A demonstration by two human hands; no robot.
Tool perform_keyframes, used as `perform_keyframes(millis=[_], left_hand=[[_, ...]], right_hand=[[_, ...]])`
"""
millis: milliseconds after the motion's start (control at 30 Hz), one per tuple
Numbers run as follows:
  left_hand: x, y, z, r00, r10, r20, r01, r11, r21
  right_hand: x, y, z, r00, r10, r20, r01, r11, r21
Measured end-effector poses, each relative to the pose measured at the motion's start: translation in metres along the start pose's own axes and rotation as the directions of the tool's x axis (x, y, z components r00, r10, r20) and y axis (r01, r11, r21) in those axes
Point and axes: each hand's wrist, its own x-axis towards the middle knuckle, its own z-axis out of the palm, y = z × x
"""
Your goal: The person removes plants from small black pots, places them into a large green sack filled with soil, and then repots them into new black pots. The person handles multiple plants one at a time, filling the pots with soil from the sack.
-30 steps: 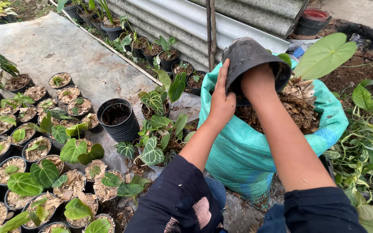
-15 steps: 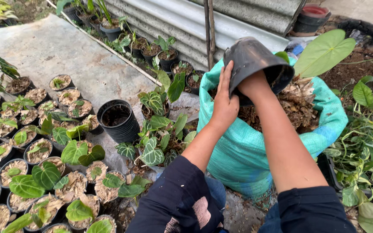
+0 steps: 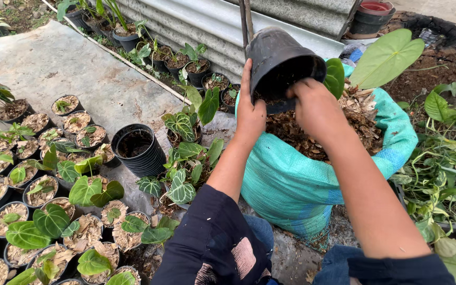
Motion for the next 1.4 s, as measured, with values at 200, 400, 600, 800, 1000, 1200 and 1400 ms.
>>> perform_keyframes(millis=[200,400,600,800,1000,1200,1400], left_hand=[[-0.009,0.005,0.011,1.000,0.010,0.017,-0.012,0.994,0.112],[-0.009,0.005,0.003,1.000,0.027,-0.016,-0.023,0.977,0.213],[-0.009,0.009,0.007,1.000,-0.029,0.007,0.026,0.957,0.289],[-0.034,0.046,0.022,0.985,0.093,0.146,-0.164,0.772,0.614],[-0.042,0.086,0.008,0.960,0.270,0.069,-0.268,0.825,0.497],[-0.022,0.083,0.000,0.972,0.168,0.164,-0.235,0.716,0.657],[-0.025,0.075,-0.012,0.990,0.065,0.126,-0.128,0.789,0.601]], right_hand=[[0.049,0.034,0.067,0.991,-0.050,0.121,0.096,0.905,-0.415],[0.029,0.022,0.052,0.970,-0.146,0.196,0.139,0.989,0.051],[-0.015,0.020,0.000,0.923,0.264,0.280,-0.385,0.653,0.652],[-0.005,0.039,0.035,0.725,0.539,0.429,0.036,-0.652,0.757],[-0.020,0.048,0.033,0.731,0.574,0.369,0.023,-0.561,0.827],[-0.034,0.043,0.024,0.700,0.613,0.367,-0.033,-0.485,0.874],[-0.036,0.050,0.015,0.605,0.724,0.332,-0.033,-0.394,0.919]])
